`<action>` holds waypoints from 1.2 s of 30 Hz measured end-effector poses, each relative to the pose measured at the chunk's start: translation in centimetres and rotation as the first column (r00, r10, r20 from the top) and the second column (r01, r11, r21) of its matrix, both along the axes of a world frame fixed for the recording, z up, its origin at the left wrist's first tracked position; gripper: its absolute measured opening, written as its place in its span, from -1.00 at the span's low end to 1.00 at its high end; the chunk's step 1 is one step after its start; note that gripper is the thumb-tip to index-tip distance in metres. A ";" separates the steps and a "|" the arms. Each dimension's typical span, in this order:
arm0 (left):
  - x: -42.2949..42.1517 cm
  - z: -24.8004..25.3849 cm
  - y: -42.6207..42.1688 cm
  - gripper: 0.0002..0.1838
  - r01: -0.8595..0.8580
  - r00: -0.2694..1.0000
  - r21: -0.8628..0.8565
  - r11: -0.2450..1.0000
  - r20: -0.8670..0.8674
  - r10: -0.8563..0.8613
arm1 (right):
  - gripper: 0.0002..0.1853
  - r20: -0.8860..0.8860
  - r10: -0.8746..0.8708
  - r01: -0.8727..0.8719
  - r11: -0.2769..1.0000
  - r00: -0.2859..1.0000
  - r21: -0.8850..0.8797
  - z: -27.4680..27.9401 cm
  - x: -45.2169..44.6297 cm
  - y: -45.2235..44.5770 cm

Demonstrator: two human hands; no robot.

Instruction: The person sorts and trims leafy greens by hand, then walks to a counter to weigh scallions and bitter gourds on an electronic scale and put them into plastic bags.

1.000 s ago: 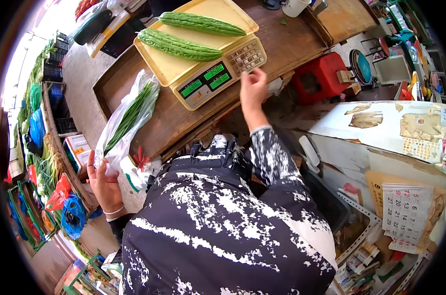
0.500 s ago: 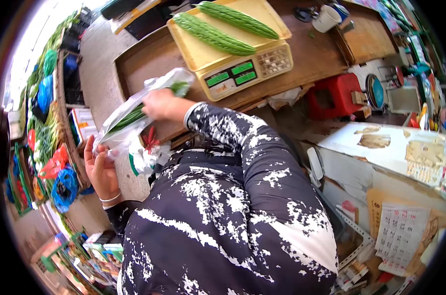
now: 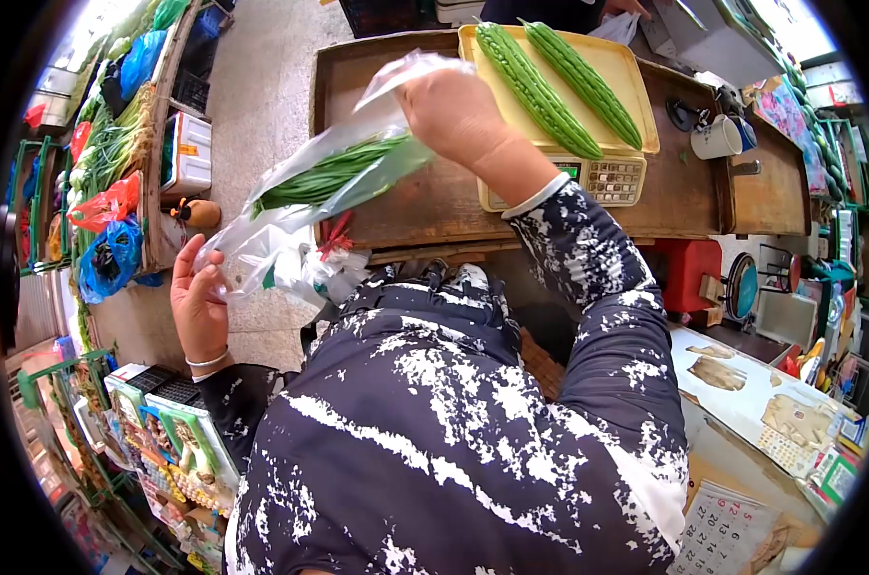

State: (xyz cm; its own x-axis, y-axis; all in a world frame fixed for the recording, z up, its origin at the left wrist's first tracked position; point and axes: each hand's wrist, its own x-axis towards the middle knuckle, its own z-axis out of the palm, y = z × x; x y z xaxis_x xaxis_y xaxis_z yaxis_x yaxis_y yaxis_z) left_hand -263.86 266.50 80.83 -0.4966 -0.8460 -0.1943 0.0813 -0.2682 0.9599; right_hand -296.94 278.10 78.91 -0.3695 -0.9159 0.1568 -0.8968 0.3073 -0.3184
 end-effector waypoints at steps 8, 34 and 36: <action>-2.5 2.4 -0.7 -0.58 0.136 0.991 -0.068 0.988 -0.006 -0.136 | -0.71 0.504 0.254 -0.222 0.967 0.826 -0.124 5.4 -5.2 0.6; -14.8 7.7 1.3 -0.55 0.488 0.871 -0.239 0.840 0.059 -0.489 | -0.14 -0.026 -0.382 0.378 0.897 0.924 0.230 -7.2 -10.0 10.4; -14.4 7.7 1.0 -0.53 0.480 0.874 -0.270 0.835 0.069 -0.480 | -0.25 -0.052 -0.404 0.406 0.890 0.913 0.209 -7.8 -10.5 9.7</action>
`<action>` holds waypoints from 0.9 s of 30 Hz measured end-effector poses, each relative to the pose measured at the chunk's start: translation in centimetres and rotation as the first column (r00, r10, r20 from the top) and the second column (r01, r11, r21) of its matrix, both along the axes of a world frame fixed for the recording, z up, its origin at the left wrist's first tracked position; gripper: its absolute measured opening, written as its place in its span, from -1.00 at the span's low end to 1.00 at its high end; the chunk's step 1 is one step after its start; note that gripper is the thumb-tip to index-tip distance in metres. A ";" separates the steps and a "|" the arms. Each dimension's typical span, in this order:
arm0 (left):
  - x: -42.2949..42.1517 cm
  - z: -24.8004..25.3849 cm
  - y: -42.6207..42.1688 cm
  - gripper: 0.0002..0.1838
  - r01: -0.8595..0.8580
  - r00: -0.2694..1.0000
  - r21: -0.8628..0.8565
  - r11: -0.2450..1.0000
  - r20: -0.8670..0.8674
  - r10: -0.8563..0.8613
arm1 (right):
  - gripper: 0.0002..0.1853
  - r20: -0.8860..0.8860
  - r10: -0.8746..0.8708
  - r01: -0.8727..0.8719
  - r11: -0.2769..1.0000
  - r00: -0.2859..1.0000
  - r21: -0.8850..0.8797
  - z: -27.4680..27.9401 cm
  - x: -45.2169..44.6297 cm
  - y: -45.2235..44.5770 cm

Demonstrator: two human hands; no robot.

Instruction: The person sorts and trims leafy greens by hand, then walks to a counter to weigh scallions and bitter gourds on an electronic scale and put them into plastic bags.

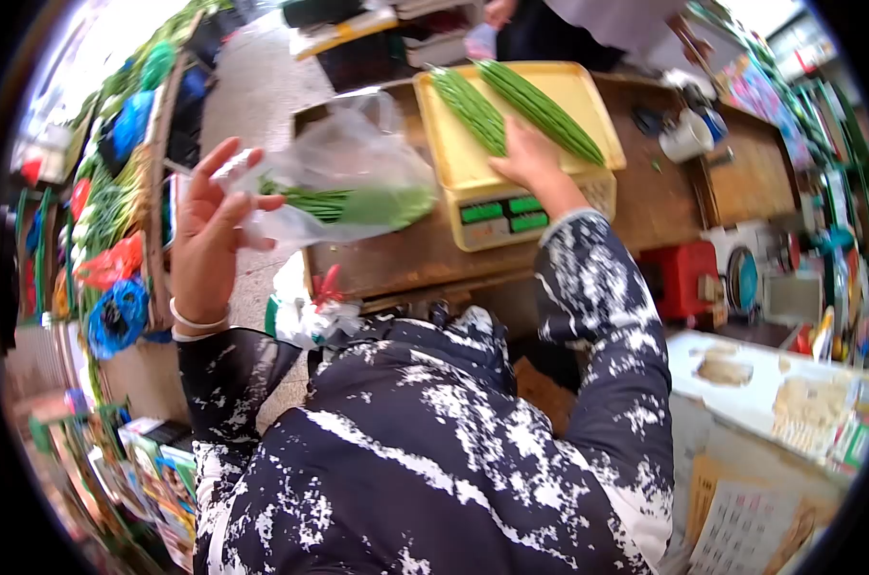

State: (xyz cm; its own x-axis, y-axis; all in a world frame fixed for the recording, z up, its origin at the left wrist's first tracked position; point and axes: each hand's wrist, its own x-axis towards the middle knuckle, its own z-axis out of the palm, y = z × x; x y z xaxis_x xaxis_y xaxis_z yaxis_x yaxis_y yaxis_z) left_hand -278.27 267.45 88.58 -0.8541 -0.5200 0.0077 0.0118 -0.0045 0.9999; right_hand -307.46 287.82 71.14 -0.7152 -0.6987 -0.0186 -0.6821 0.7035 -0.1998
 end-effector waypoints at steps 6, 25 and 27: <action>2.0 -2.0 -1.7 -0.48 -0.018 0.996 0.016 1.000 0.084 0.017 | -0.44 0.828 0.476 0.503 0.659 0.297 -0.559 7.8 4.2 -3.5; 4.0 -5.1 -4.9 -0.51 -0.153 0.958 0.303 0.941 -0.186 0.216 | -0.37 0.488 0.197 -0.206 0.978 0.850 -0.036 -3.0 14.5 -10.2; 3.7 -4.1 -4.5 -0.47 -0.123 0.973 0.283 0.951 -0.156 0.172 | -0.38 0.382 0.333 -0.224 0.926 0.862 -0.304 -1.4 14.9 -9.9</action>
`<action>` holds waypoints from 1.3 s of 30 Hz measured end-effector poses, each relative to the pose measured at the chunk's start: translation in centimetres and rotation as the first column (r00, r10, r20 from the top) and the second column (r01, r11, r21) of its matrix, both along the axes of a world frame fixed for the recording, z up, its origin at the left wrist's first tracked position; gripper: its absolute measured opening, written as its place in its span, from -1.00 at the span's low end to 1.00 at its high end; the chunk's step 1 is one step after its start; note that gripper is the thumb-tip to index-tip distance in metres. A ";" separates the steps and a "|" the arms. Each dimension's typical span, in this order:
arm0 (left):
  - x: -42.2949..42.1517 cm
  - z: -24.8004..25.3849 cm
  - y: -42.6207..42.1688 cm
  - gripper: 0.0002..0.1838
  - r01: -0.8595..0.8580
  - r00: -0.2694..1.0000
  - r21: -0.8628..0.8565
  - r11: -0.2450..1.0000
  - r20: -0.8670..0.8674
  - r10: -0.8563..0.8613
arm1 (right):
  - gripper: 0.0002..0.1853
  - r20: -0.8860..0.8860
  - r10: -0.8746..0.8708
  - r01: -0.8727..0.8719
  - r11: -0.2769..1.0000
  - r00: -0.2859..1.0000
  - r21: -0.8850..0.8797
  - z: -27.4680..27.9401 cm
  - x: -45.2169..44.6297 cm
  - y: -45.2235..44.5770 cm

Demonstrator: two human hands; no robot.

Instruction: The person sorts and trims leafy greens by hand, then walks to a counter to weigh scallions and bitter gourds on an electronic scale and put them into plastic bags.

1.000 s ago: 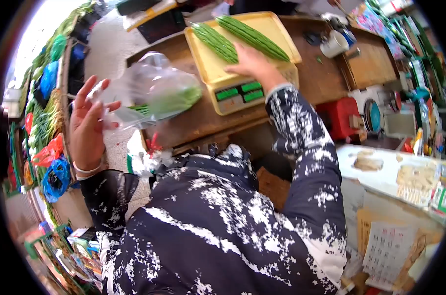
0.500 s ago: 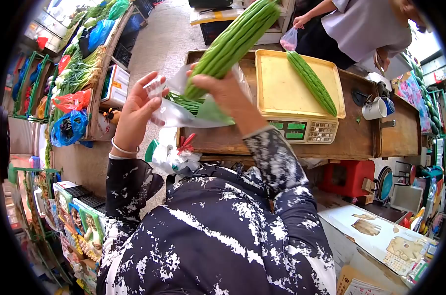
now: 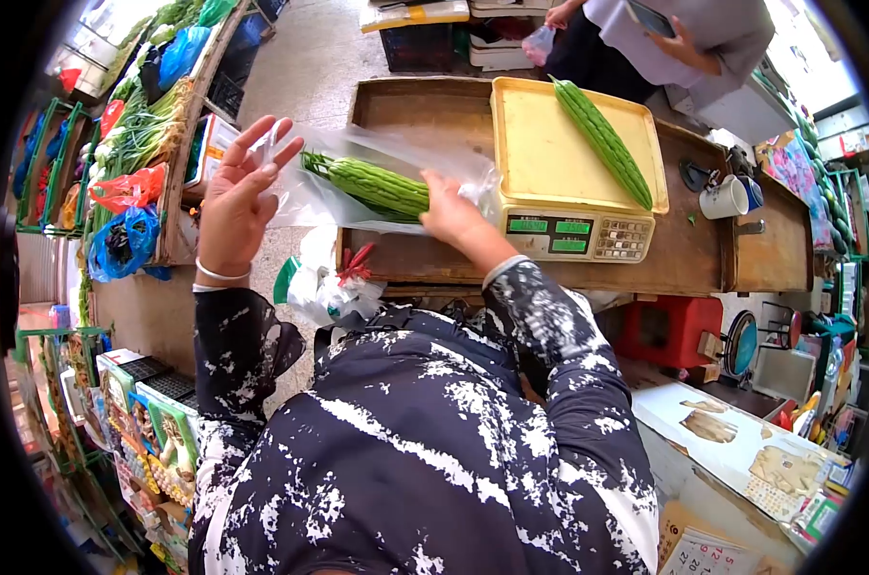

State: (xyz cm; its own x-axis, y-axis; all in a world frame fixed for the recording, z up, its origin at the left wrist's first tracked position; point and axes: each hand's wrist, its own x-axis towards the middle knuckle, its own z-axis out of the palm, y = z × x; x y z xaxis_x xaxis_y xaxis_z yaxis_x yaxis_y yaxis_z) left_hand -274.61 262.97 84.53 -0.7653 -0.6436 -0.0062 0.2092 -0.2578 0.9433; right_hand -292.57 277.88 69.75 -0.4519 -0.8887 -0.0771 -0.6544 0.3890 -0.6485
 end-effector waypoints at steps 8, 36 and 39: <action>0.3 0.4 0.5 -0.52 0.124 0.989 -0.019 0.992 0.084 -0.122 | -0.28 -0.742 -0.375 0.672 0.728 0.556 0.136 6.1 -17.6 7.4; 0.4 -1.3 -0.5 -0.39 -0.064 0.996 -0.104 0.993 0.054 0.070 | -0.38 0.081 0.263 -0.263 0.965 0.961 -0.011 0.2 -0.4 0.1; 1.3 -1.5 -1.0 -0.37 -0.053 0.992 -0.036 0.998 0.110 0.056 | -0.52 -0.181 0.273 -0.252 0.959 0.945 0.130 3.5 -2.4 1.3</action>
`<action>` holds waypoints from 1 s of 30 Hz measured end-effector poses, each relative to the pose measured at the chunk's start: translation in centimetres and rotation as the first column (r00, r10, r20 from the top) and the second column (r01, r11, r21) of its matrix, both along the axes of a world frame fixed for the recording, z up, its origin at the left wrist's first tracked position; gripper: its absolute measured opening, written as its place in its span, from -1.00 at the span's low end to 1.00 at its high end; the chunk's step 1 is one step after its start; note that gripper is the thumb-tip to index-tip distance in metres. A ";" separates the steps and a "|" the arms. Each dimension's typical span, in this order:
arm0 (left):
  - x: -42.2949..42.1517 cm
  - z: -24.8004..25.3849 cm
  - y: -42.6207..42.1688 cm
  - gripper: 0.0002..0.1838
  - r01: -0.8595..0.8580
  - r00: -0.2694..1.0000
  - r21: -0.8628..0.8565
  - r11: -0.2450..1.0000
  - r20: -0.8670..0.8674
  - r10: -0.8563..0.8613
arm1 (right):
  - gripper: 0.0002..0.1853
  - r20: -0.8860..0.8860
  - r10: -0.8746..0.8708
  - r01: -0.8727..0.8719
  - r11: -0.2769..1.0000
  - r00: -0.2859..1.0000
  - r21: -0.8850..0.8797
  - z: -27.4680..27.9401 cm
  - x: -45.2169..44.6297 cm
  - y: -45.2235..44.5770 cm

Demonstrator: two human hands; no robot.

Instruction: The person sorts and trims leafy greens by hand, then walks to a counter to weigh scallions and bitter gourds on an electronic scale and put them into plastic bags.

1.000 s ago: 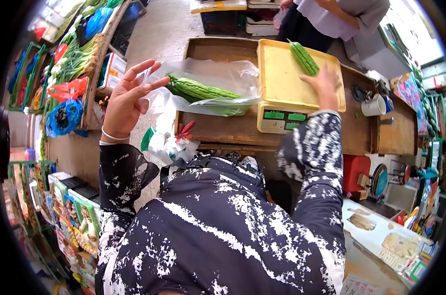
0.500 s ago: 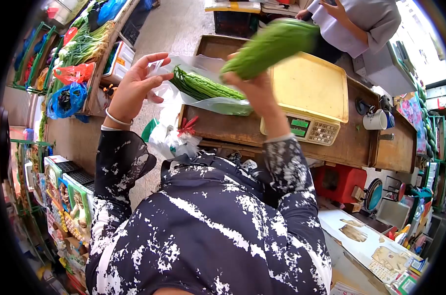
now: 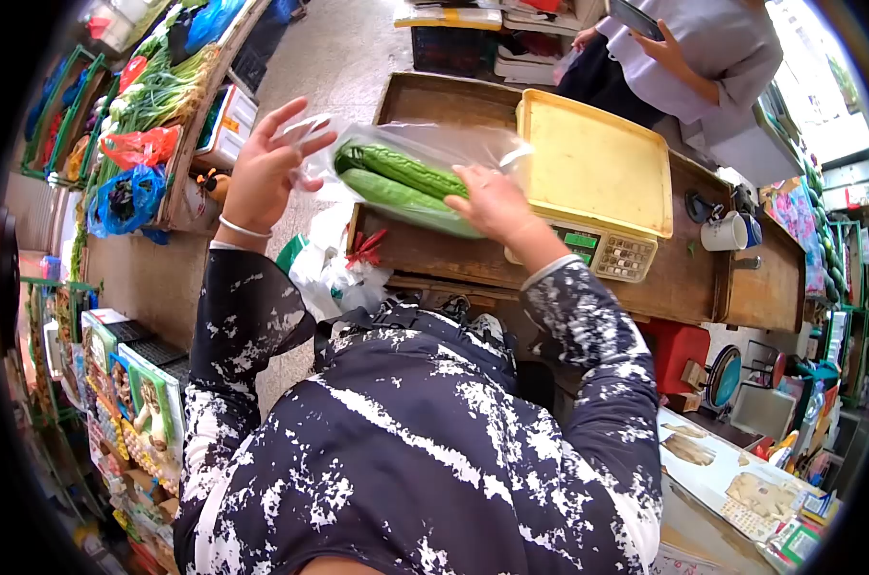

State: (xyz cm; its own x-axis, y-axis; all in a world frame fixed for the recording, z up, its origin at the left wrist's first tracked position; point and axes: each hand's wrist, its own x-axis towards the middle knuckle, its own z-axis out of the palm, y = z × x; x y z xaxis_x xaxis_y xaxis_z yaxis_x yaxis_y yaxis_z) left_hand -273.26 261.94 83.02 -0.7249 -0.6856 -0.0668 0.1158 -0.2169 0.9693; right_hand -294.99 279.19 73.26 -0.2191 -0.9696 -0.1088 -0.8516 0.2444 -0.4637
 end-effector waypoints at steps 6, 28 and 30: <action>2.1 -0.1 -0.2 -0.34 0.025 1.000 0.151 0.988 0.005 -0.026 | -0.64 -0.376 0.079 -0.122 0.988 0.923 -0.093 5.0 -4.2 2.9; 4.7 2.9 4.9 -0.50 -0.055 0.996 0.222 0.974 -0.050 0.068 | -0.93 -0.642 0.124 -0.441 0.822 0.756 -0.361 9.3 -8.2 -2.0; 4.6 2.8 5.0 -0.51 -0.035 0.998 0.231 0.972 -0.043 0.046 | -0.93 -0.628 0.112 -0.413 0.838 0.770 -0.356 8.7 -8.4 -1.8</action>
